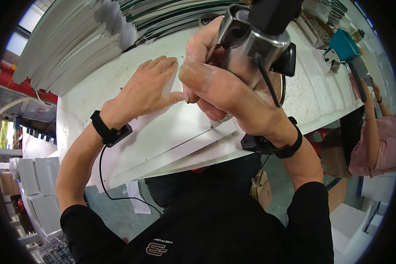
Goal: The person uses a pneumatic screwdriver to fasten screws into pre-drilled holes on a white rectangular frame. After securing the frame, the person lifts it and places it onto a stack of similar frames. The person then picks up a dark rectangular panel from a nearby pile and places it on the workbench.
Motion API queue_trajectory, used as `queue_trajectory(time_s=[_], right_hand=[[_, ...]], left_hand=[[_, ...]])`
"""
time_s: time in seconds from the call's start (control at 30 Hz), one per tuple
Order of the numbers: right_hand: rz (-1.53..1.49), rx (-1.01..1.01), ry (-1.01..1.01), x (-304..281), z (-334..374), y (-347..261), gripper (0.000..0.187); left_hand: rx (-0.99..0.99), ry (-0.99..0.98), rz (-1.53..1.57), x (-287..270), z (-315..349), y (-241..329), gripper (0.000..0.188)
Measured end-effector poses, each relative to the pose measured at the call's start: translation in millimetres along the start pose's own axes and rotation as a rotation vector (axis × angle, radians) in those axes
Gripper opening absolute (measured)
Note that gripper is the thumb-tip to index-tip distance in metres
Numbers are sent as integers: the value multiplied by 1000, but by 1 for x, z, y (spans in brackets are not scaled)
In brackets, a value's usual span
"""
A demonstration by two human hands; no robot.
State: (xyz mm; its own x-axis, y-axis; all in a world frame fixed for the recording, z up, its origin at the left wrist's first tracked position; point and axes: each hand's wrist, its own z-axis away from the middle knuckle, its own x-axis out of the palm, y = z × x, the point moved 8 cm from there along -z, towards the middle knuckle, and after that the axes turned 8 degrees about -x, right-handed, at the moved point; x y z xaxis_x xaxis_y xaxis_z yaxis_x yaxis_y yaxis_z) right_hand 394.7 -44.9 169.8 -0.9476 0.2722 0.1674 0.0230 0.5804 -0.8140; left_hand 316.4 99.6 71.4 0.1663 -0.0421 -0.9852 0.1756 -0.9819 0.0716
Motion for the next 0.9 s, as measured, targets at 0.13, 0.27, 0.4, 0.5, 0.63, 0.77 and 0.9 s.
queue_trajectory(time_s=[0.13,0.27,0.4,0.5,0.63,0.77,0.9], right_hand=[[0,-12,-37,2,-4,1,30],[1,2,-79,2,-5,3,34],[62,48,-75,6,-4,3,37],[73,103,-107,10,-1,8,33],[30,150,-194,14,5,18,26],[-20,120,-284,21,8,21,21],[7,-77,-362,20,7,21,19]], left_hand=[[-3,-148,53,1,-4,19,60],[44,-148,63,-4,7,30,64],[28,-184,137,0,8,26,68],[10,-145,199,4,10,22,69],[23,-78,235,4,10,23,69],[72,-29,174,-4,11,28,68],[74,-78,206,-4,7,31,65]])
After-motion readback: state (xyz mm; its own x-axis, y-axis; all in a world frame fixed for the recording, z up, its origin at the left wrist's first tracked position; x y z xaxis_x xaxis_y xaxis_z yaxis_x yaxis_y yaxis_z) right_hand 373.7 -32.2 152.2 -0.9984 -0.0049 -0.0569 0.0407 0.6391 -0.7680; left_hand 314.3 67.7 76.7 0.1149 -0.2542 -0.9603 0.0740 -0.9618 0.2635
